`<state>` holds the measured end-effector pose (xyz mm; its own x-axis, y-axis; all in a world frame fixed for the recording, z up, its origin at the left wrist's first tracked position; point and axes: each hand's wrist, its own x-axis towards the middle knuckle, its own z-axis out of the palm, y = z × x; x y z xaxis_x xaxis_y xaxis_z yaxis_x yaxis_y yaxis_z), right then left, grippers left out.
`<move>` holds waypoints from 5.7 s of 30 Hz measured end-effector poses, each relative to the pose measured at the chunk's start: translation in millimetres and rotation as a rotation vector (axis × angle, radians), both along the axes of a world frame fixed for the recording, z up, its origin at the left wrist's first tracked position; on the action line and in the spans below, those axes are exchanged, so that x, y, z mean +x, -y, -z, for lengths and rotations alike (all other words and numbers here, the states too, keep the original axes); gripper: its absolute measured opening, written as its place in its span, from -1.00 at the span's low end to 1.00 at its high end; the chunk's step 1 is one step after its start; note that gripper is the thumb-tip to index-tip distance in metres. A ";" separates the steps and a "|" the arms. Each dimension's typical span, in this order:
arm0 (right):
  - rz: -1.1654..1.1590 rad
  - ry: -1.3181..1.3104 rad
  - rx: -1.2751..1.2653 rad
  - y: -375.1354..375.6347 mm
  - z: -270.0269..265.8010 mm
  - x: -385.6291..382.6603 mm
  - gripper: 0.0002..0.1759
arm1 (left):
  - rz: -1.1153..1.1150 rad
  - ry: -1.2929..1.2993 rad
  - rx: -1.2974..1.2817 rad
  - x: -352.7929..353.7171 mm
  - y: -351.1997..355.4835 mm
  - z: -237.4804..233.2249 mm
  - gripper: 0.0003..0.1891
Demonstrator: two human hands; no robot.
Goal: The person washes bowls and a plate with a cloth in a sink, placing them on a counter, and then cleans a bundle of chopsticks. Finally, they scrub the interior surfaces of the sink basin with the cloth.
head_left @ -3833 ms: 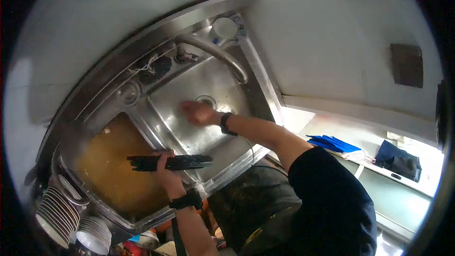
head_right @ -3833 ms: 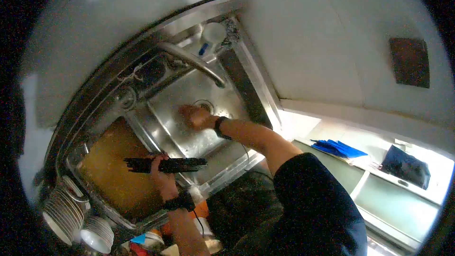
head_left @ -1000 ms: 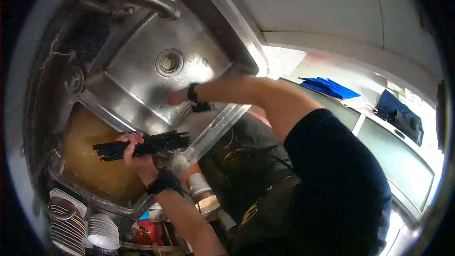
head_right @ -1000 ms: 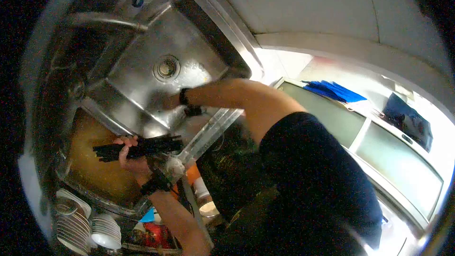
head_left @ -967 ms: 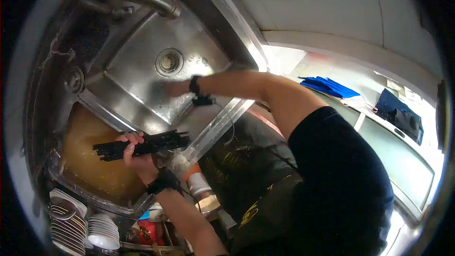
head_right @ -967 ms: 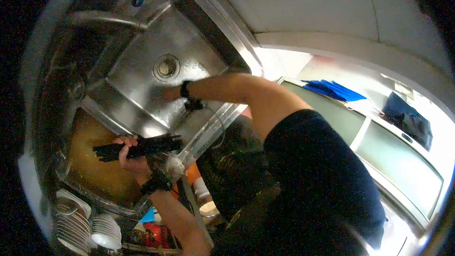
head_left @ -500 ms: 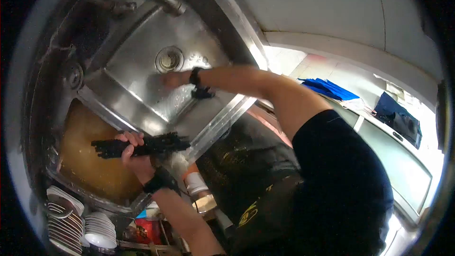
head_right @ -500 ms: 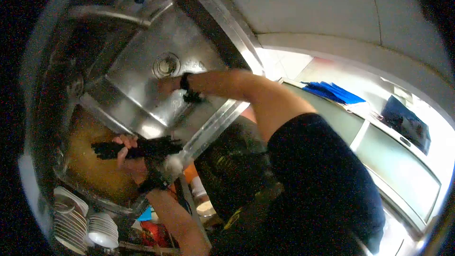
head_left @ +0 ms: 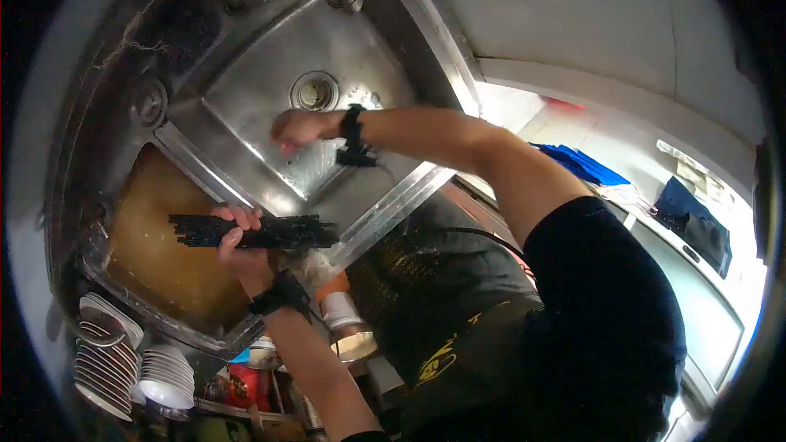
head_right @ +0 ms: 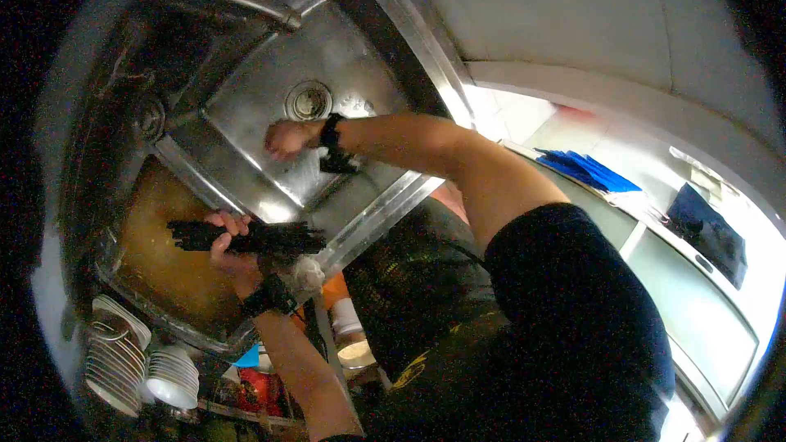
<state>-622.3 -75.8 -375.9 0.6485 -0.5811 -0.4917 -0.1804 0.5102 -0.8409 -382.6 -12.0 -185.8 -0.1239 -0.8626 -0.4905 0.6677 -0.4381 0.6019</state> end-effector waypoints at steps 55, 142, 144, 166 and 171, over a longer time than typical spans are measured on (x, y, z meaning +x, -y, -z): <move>-1.187 -1.003 -0.359 -34.9 -98.1 -98.9 -0.63 | -0.368 0.036 0.136 -7.8 -9.4 -7.2 -0.67; -0.341 -0.681 -1.198 78.0 5.8 -47.9 -0.45 | -0.296 -0.028 0.124 -6.2 -7.2 7.3 -0.65; -0.406 -0.759 -1.033 92.6 -12.1 -65.4 -0.49 | -0.302 0.028 0.125 -6.8 -3.9 2.1 -0.65; 0.031 -0.709 -1.294 123.6 -4.4 52.5 -0.78 | -0.258 0.016 0.115 -1.3 -10.9 16.3 -0.70; -0.362 -0.385 -1.377 21.9 -6.6 40.0 -0.74 | -0.218 0.034 0.187 0.6 -9.1 5.4 -0.67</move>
<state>-582.4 -97.6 -369.3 0.8173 -0.5614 0.1296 -0.4410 -0.7543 -0.4864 -382.1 -2.9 -191.2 0.0737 -0.7616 -0.6439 0.7393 -0.3917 0.5478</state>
